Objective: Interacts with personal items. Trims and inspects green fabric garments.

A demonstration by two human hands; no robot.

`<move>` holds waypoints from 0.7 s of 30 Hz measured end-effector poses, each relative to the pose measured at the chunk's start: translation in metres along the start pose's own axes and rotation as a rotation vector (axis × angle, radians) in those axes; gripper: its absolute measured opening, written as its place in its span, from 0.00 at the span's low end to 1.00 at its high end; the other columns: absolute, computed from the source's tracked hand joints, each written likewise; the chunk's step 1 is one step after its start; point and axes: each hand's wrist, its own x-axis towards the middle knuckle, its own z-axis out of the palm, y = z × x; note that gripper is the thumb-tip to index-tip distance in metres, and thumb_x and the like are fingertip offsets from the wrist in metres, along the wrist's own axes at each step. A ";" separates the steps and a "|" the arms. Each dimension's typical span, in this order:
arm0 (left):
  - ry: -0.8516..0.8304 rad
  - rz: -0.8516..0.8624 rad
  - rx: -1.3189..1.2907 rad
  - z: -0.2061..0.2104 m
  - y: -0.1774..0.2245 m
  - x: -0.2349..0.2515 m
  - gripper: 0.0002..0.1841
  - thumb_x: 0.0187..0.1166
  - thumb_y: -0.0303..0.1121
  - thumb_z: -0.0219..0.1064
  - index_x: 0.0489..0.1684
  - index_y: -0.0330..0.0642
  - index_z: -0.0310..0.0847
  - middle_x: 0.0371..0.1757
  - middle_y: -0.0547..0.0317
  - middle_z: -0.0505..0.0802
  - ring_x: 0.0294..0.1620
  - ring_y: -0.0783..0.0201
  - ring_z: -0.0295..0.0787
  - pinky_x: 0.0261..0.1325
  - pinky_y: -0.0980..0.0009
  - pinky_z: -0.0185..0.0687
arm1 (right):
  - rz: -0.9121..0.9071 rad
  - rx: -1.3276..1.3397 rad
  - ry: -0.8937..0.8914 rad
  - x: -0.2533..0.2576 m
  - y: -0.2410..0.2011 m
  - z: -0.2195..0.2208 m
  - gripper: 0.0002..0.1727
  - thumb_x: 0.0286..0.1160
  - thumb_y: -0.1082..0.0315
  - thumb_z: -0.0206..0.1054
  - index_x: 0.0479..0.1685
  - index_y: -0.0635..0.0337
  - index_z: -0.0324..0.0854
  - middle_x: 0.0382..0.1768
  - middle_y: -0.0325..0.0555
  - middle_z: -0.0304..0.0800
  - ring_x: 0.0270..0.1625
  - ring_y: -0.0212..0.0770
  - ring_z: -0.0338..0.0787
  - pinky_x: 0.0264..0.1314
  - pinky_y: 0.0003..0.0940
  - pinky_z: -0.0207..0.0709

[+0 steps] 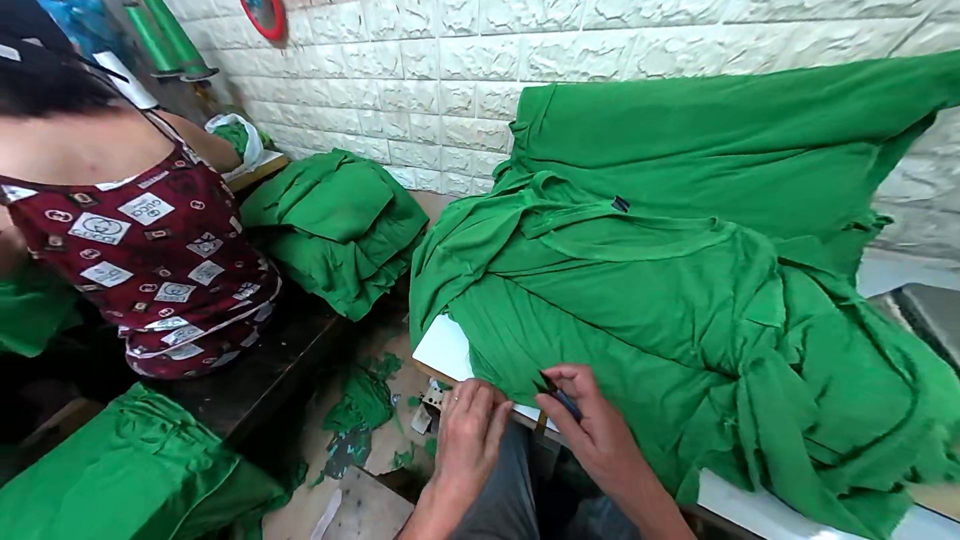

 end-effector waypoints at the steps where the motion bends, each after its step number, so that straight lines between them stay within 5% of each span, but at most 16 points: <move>1: -0.008 -0.035 -0.017 0.000 0.002 -0.003 0.10 0.82 0.37 0.66 0.37 0.41 0.88 0.42 0.55 0.92 0.45 0.59 0.89 0.50 0.59 0.82 | -0.037 -0.090 0.009 -0.002 -0.001 0.001 0.21 0.85 0.50 0.62 0.61 0.58 0.79 0.37 0.39 0.90 0.32 0.29 0.87 0.33 0.28 0.84; 5: -0.027 -0.133 -0.167 -0.001 0.004 -0.009 0.08 0.82 0.34 0.64 0.42 0.42 0.88 0.45 0.58 0.92 0.49 0.64 0.88 0.56 0.59 0.81 | -0.248 -0.374 0.098 -0.005 0.002 0.005 0.14 0.77 0.56 0.67 0.45 0.56 0.91 0.36 0.43 0.92 0.35 0.38 0.91 0.33 0.31 0.85; 14: -0.022 -0.137 -0.229 -0.001 0.008 -0.006 0.07 0.81 0.33 0.66 0.41 0.42 0.90 0.46 0.60 0.92 0.48 0.68 0.88 0.56 0.64 0.81 | -0.363 -0.534 0.123 0.002 0.001 0.015 0.12 0.75 0.63 0.66 0.40 0.54 0.96 0.33 0.44 0.92 0.35 0.44 0.92 0.30 0.34 0.85; 19: 0.128 0.043 -0.166 -0.004 0.000 -0.009 0.18 0.82 0.43 0.59 0.22 0.47 0.86 0.32 0.61 0.91 0.45 0.64 0.84 0.65 0.60 0.63 | -0.182 -0.374 0.164 0.002 -0.001 0.014 0.14 0.72 0.58 0.67 0.42 0.58 0.92 0.35 0.43 0.92 0.33 0.36 0.91 0.32 0.30 0.85; 21: 0.217 0.032 -0.148 -0.007 0.000 -0.002 0.20 0.84 0.45 0.56 0.23 0.46 0.84 0.31 0.61 0.90 0.42 0.65 0.82 0.60 0.63 0.66 | -0.033 -0.143 0.158 0.005 -0.007 0.012 0.15 0.72 0.57 0.69 0.48 0.58 0.88 0.35 0.37 0.91 0.32 0.25 0.86 0.34 0.19 0.82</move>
